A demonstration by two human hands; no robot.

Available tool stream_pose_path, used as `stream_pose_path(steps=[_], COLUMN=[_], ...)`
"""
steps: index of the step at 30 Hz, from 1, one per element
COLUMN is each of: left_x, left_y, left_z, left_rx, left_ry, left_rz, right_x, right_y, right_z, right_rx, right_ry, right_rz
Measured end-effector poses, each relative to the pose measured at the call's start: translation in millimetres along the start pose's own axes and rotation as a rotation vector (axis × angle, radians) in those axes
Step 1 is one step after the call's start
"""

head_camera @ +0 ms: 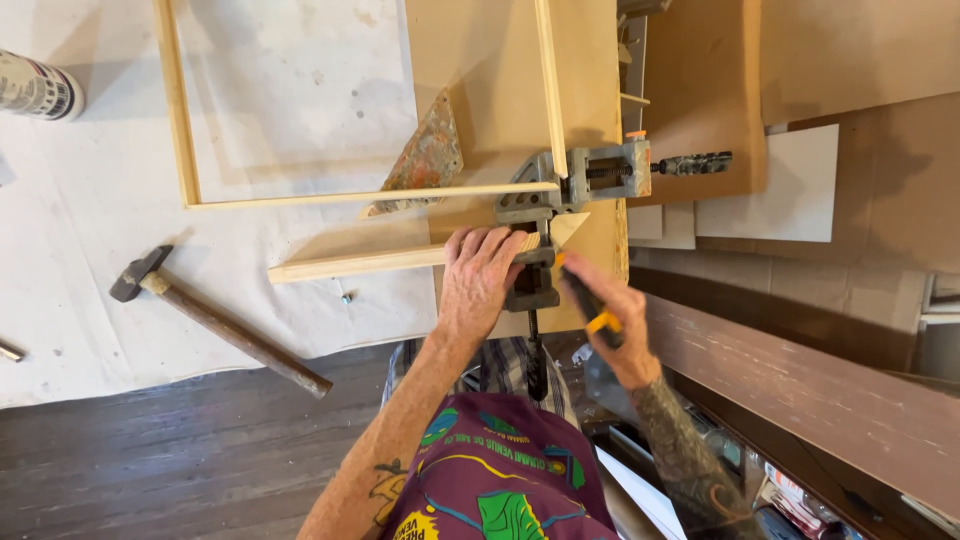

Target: Assembling a wooden frame by aligning corner joints with a speed square and securing them using a corner clamp.

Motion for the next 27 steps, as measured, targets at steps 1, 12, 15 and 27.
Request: stream_pose_path(steps=[1, 12, 15, 27], left_x=[2, 1, 2, 2], left_y=[-1, 1, -2, -1], left_z=[0, -1, 1, -1], left_rx=[0.002, 0.017, 0.024, 0.015], left_ry=[0.006, -0.003, 0.000, 0.004], left_rz=[0.015, 0.000, 0.000, 0.007], right_x=[2, 10, 8, -1], right_y=[4, -6, -6, -2], right_z=[-2, -8, -26, -25], right_rx=[-0.025, 0.003, -0.026, -0.002], right_ry=[-0.011, -0.038, -0.062, -0.122], right_rz=[-0.044, 0.080, 0.088, 0.166])
Point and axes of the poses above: each hand's wrist, its own x-axis away from the middle knuckle, its own y-axis out of the back of the hand, z = x × y, the point moved 9 cm from there along -x, towards the middle knuckle, and after that the axes turned 1 degree about z, right-handed, at the moved point
